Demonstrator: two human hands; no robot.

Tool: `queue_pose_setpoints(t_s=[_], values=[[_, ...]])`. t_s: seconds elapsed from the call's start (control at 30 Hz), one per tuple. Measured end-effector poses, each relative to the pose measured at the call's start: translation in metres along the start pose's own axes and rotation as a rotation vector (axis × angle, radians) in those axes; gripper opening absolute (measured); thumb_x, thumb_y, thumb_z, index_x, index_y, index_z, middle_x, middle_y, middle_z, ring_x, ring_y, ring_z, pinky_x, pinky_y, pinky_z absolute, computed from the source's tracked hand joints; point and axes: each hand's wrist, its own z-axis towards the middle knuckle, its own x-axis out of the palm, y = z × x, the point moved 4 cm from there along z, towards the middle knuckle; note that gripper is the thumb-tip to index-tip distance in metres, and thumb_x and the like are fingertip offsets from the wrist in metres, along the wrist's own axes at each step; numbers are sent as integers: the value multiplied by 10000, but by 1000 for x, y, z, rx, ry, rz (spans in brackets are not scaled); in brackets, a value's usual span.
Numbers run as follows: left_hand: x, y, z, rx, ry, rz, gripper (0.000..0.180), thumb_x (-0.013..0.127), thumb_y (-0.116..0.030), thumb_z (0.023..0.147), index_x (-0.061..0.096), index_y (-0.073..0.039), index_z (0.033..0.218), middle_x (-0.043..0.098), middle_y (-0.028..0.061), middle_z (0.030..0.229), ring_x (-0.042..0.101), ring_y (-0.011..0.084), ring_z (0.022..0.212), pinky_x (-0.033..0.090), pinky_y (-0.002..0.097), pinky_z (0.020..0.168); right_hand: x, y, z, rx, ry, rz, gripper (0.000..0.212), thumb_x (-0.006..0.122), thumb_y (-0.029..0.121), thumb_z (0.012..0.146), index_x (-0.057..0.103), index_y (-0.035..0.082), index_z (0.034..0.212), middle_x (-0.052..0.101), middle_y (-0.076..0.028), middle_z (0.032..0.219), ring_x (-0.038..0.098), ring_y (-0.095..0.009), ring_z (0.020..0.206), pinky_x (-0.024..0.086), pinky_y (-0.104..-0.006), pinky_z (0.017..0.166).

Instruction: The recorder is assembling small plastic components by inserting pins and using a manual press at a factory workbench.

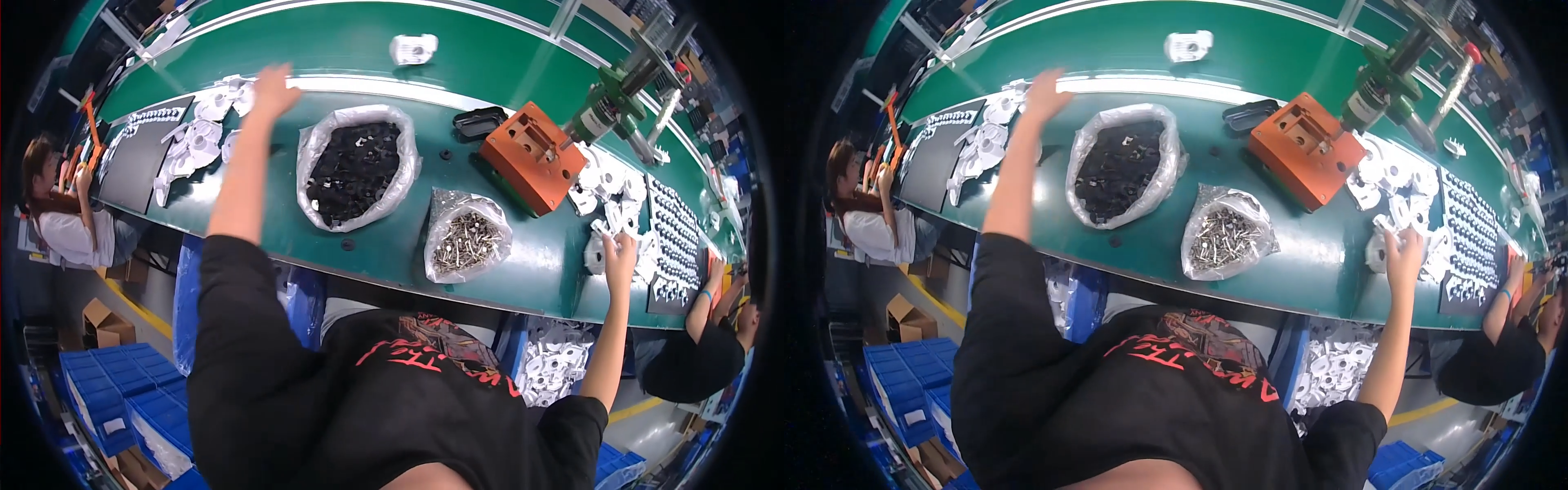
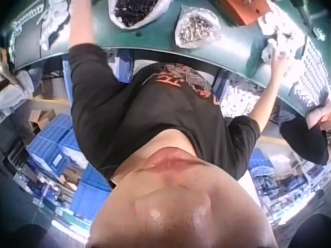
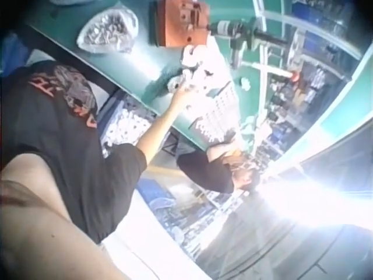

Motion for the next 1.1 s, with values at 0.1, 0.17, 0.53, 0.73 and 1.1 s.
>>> queue_pose_setpoints(t_s=[0.1, 0.17, 0.53, 0.73, 1.1], values=[[1, 95, -50, -143, 527, 231, 494, 627, -364, 711, 588, -40, 1082, 610, 219, 1061, 577, 348, 1024, 455, 414, 883, 2, -35, 8, 167, 10, 161, 317, 651, 272, 814, 547, -24, 852, 556, -161, 841, 522, -255, 779, 418, -338, 742], [-12, 97, -76, -81, 482, -35, 418, 636, -318, 711, 590, -11, 991, 632, 226, 930, 609, 350, 930, 461, 419, 833, -6, -37, 8, 265, -10, 250, 323, 660, 281, 802, 554, -23, 821, 564, -129, 780, 510, -202, 742, 419, -321, 716], [-42, -115, -120, -202, 345, -1520, 275, 559, -158, 845, 486, -25, 1075, 560, 49, 945, 558, 116, 834, 480, 270, 727, -20, 106, 7, 76, -356, 137, 340, 651, 315, 821, 550, -10, 826, 573, -133, 820, 506, -222, 743, 410, -306, 715], [-50, -262, -152, -251, 571, -2215, 199, 368, -216, 941, 498, -65, 950, 547, 45, 906, 562, 155, 854, 467, 310, 822, -18, 124, -20, 166, -278, 1105, 176, 552, 173, 884, 548, 0, 916, 573, -92, 1052, 534, -158, 986, 405, -296, 892], [-62, -315, -169, 566, -73, -903, 213, 567, -204, 801, 540, -2, 862, 495, 146, 855, 498, 324, 824, 399, 416, 734, 32, 241, -50, -22, -108, 1262, 291, 546, 108, 881, 460, 14, 1142, 527, -114, 1144, 511, -156, 1045, 397, -286, 913]])
